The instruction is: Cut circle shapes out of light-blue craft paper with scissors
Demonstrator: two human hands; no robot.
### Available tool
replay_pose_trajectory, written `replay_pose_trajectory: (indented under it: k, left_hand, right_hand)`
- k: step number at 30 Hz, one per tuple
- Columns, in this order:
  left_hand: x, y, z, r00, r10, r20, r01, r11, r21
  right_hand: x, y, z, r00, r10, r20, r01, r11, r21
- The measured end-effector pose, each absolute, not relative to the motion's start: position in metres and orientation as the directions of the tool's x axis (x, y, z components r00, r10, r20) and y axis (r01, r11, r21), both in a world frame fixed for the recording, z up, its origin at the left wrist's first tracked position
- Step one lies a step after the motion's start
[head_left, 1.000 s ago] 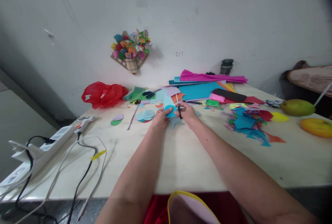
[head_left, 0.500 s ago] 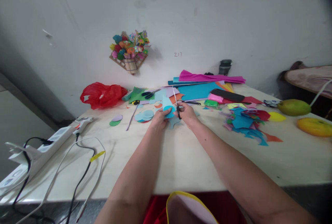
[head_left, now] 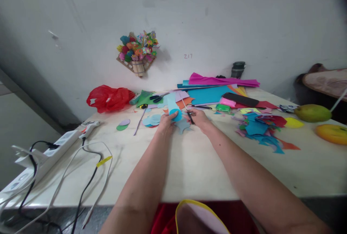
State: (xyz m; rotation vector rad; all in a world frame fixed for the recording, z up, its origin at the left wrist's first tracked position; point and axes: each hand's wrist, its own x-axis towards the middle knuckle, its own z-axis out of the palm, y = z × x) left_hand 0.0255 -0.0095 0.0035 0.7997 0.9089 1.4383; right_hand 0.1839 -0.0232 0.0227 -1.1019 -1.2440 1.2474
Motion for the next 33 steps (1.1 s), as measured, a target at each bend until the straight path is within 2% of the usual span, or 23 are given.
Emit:
replay_pose_trajectory:
  k: [7, 13, 33]
  left_hand:
    - [0.024, -0.005, 0.002, -0.058, 0.997, -0.046, -0.509, 0.010, 0.861]
    - [0.024, -0.005, 0.002, -0.073, 0.993, -0.092, -0.550, 0.037, 0.834]
    - [0.025, -0.004, 0.001, -0.053, 0.994, -0.092, -0.557, 0.047, 0.829]
  right_hand:
    - [0.197, -0.021, 0.017, -0.287, 0.958, 0.013, 0.057, 0.031, -0.998]
    - [0.198, -0.027, 0.021, -0.367, 0.930, -0.004, 0.116, 0.041, -0.992]
    - [0.200, -0.025, 0.018, -0.366, 0.930, -0.022, 0.137, 0.031, -0.990]
